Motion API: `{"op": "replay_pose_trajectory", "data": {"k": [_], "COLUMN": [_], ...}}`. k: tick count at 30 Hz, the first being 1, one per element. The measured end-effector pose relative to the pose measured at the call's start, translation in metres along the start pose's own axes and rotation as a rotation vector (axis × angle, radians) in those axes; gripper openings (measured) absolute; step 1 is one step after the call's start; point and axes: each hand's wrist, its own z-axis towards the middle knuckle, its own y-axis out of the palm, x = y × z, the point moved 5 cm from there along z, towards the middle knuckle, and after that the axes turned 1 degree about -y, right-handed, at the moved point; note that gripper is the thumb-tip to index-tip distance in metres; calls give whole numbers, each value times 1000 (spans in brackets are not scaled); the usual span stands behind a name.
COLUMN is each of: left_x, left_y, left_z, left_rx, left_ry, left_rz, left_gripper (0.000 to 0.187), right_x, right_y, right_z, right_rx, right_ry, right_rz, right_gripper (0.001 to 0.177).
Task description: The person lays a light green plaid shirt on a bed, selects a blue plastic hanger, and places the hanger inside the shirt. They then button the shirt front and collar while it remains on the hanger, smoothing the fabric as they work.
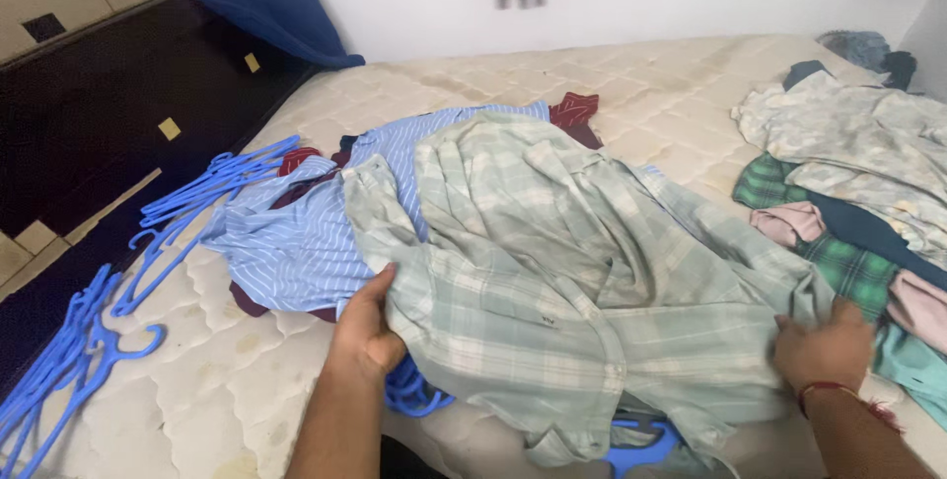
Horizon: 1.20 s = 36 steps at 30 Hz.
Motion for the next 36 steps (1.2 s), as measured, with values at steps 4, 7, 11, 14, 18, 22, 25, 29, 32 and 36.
{"op": "replay_pose_trajectory", "data": {"k": [4,7,11,14,18,22,25,29,32,36], "left_x": [8,11,16,38,70,76,67,60,77,125], "left_y": [15,13,-2,-19,-57,-72,-59,-31,-25,-32], "left_z": [-14,-16,-4,-3,-27,-20,-20,-41,-43,-32], "left_rx": [86,62,107,50,-137,-67,95,-55,-138,-146], "left_ry": [-201,-184,-43,161,670,453,142,-211,-97,408], "left_rz": [115,71,14,-59,-133,-193,-85,130,95,-128], "left_gripper": [53,54,48,43,33,32,50,52,44,54], "right_x": [-87,-165,-231,-239,-251,-282,-322,-350,-357,-365], "right_y": [-30,-30,-10,-5,-12,-20,-49,-47,-29,-24], "right_z": [-31,-74,-150,-178,-177,-183,-214,-250,-252,-246], "right_rx": [80,-137,-866,-1195,-1302,-1008,-692,-814,-874,-947], "right_ry": [-413,-744,-753,-665,-590,-716,-853,-895,-851,-857], "right_rz": [-123,251,496,81,-204,-172,506,604,629,593], "right_gripper": [55,47,60,84,94,58,50,62,40,45]}}
